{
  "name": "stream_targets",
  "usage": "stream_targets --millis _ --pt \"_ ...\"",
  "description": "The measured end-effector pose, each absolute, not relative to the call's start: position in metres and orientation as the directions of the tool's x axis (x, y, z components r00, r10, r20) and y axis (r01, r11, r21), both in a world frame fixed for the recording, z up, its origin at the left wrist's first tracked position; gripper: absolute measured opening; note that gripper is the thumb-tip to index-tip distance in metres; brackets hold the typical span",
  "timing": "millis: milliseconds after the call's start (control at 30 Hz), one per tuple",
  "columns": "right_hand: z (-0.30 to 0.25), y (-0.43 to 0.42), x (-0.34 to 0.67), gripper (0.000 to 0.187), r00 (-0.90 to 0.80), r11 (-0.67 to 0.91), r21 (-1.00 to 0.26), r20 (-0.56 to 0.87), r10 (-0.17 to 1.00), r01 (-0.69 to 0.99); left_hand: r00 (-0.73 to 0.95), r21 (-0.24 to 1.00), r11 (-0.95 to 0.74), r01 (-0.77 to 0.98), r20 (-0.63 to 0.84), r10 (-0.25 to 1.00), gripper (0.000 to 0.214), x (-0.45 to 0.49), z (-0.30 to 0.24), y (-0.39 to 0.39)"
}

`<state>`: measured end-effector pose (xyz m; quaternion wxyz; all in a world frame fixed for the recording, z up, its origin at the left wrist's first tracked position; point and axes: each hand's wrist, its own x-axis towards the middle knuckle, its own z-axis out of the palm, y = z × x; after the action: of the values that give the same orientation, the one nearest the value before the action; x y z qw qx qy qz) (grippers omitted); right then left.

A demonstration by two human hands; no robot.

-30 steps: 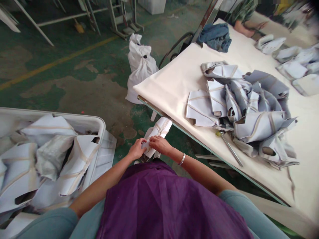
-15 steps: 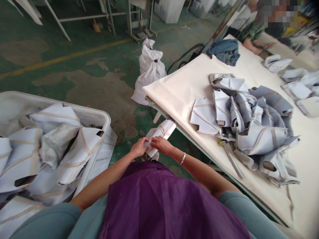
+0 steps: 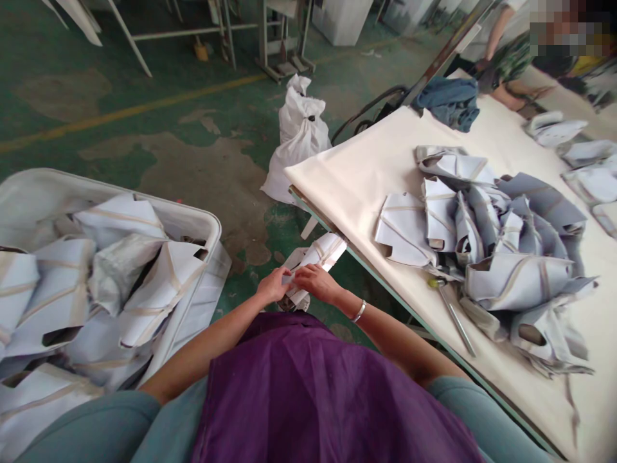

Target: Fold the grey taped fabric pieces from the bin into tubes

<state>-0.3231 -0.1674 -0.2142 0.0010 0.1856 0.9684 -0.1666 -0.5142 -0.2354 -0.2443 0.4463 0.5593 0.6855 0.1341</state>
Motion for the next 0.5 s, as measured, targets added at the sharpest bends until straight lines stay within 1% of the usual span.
stream_targets --millis 100,200,300,500 --pt "-0.218 -0.171 -0.323 0.019 -0.933 0.882 -0.307 -0.078 0.35 0.357 0.027 0.67 0.335 0.663 -0.469 0.883 0.033 -0.514 -0.245 -0.235" --pt "-0.215 -0.172 -0.324 0.023 -0.918 0.876 -0.275 -0.125 0.376 0.396 0.036 0.677 0.328 0.659 -0.464 0.885 0.032 -0.515 -0.247 -0.235" --pt "-0.209 -0.173 -0.326 0.02 -0.912 0.875 -0.256 -0.144 0.385 0.41 0.034 0.688 0.325 0.649 -0.453 0.891 0.032 -0.515 -0.248 -0.235" --pt "-0.204 -0.171 -0.33 0.021 -0.936 0.926 -0.167 -0.158 0.315 0.34 0.027 0.691 0.323 0.647 -0.445 0.895 0.03 -0.514 -0.249 -0.237"
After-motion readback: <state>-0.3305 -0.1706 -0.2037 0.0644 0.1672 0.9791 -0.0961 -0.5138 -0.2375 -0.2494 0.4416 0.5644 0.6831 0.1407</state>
